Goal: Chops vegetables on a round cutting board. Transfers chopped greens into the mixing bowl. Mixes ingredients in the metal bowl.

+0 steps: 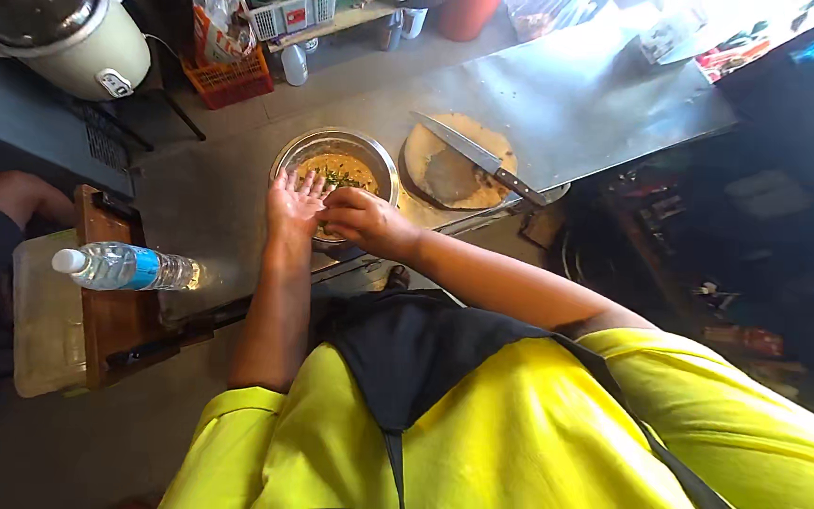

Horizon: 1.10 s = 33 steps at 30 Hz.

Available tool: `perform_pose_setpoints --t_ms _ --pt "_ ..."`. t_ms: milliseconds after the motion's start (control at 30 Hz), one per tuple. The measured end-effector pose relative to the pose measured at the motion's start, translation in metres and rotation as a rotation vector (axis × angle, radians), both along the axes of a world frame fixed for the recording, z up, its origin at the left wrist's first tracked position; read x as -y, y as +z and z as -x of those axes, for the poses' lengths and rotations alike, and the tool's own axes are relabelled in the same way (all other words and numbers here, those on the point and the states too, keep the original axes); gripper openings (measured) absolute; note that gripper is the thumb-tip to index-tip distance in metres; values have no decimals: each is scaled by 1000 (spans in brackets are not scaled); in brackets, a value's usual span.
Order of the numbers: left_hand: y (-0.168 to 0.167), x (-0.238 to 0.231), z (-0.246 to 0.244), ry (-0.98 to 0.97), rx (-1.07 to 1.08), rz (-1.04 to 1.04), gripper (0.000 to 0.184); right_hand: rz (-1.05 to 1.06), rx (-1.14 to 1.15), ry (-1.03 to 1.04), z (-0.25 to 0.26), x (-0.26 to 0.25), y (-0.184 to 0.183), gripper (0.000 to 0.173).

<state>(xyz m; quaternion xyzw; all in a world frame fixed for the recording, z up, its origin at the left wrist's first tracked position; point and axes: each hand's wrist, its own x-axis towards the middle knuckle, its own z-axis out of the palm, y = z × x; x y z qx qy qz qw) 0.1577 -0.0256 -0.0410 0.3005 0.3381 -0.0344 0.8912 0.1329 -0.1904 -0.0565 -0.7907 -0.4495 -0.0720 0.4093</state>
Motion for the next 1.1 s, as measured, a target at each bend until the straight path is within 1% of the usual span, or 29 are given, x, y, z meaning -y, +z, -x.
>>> perform_pose_setpoints --t_ms 67,133,200,267,333,400,433,467,500,533,567,633,667,700,733,767,833,867,967,1067,1100 --pt "-4 3 0 -30 -16 40 60 -25 169 55 -10 -7 -13 16" --pt "-2 -2 1 2 -40 98 61 26 196 40 -21 -5 -23 11" --pt "7 -10 4 -9 -48 119 63 203 71 -86 -36 3 -27 13" --pt "14 -20 9 -76 -29 68 63 369 -96 -241 -49 7 -24 14" --pt "13 -32 11 -124 13 5 53 443 -195 -312 -56 3 -16 15" --pt "8 -41 12 -171 34 -68 43 607 -356 -303 -61 -3 -7 14" --pt "5 -43 13 -200 48 -127 40 714 -452 -298 -64 -4 -5 18" --pt "1 -45 15 -219 72 -212 37 814 -532 -303 -65 -3 -3 26" --pt "-5 -46 18 -226 114 -320 34 875 -562 -321 -62 -1 -1 28" --pt "-13 -50 20 -226 167 -458 31 912 -566 -343 -56 2 3 29" --pt "-23 -54 24 -211 211 -618 32 943 -575 -353 -46 5 7 33" --pt "-50 -65 29 -160 196 -947 40 1023 -654 -310 -24 8 13 44" --pt "-64 -70 30 -143 135 -1068 45 1085 -686 -281 -17 6 12 44" --pt "-76 -72 31 -140 67 -1130 51 1154 -685 -270 -14 2 10 45" --pt "-86 -72 31 -159 4 -1156 56 1224 -642 -284 -14 -6 10 50" --pt "-95 -70 31 -187 -41 -1157 61 1280 -565 -313 -16 -15 12 51" --pt "-113 -64 27 -218 -45 -1131 67 1327 -395 -340 -23 -34 17 38" --pt "-121 -60 23 -212 -28 -1104 68 1338 -336 -329 -29 -41 21 34" --pt "-134 -48 14 -106 29 -982 68 1345 -294 -278 -51 -41 39 30" --pt "-141 -43 9 -50 39 -941 59 1320 -283 -345 -72 -27 63 33" --pt "-144 -41 9 -29 53 -935 57 1311 -286 -376 -78 -25 70 31"
